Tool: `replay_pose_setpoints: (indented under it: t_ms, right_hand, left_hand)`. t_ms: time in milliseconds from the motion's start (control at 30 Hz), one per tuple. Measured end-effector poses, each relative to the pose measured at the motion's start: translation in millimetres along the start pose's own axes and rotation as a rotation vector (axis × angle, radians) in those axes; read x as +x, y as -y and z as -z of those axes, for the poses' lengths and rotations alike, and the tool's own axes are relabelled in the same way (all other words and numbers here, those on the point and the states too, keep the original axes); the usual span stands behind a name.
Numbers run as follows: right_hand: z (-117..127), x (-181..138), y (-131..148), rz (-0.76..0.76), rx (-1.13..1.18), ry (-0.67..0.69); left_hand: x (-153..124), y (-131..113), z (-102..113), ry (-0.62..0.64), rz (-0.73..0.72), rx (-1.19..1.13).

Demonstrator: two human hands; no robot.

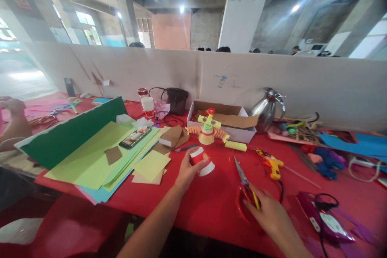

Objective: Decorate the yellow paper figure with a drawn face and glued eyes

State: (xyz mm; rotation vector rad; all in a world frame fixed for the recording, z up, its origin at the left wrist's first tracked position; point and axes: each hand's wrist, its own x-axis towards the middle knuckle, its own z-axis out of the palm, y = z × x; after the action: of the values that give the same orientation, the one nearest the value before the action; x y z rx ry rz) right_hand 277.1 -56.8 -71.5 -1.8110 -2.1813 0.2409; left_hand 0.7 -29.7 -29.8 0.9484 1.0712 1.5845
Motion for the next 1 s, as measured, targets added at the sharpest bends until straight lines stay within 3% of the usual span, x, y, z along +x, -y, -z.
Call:
replay_pose_setpoints:
  t_ms: [367, 600, 733, 933, 1000]
  right_hand:
    - [-3.5, -2.1, -4.2, 0.025, -0.070, -0.022]
    - [-5.3, -1.8, -4.1, 0.011, -0.078, -0.021]
    - [-4.8, -2.7, -2.0, 0.011, -0.064, -0.009]
    - [-4.7, -8.2, 1.3, -0.010, -0.082, -0.030]
    - [-3.5, -10.0, 3.4, -0.013, -0.106, -0.019]
  left_hand:
    - [1.0, 3.3, 6.0, 0.017, 0.072, -0.110]
    - [9.8, 5.3, 13.3, -0.061, 0.294, -0.412]
    - [14.4, 2.1, 19.2, -0.133, 0.337, -0.485]
    - [15.9, -4.2, 27.1, 0.032, 0.362, -0.610]
    - [15.3, -6.0, 26.1, 0.020, 0.402, -0.656]
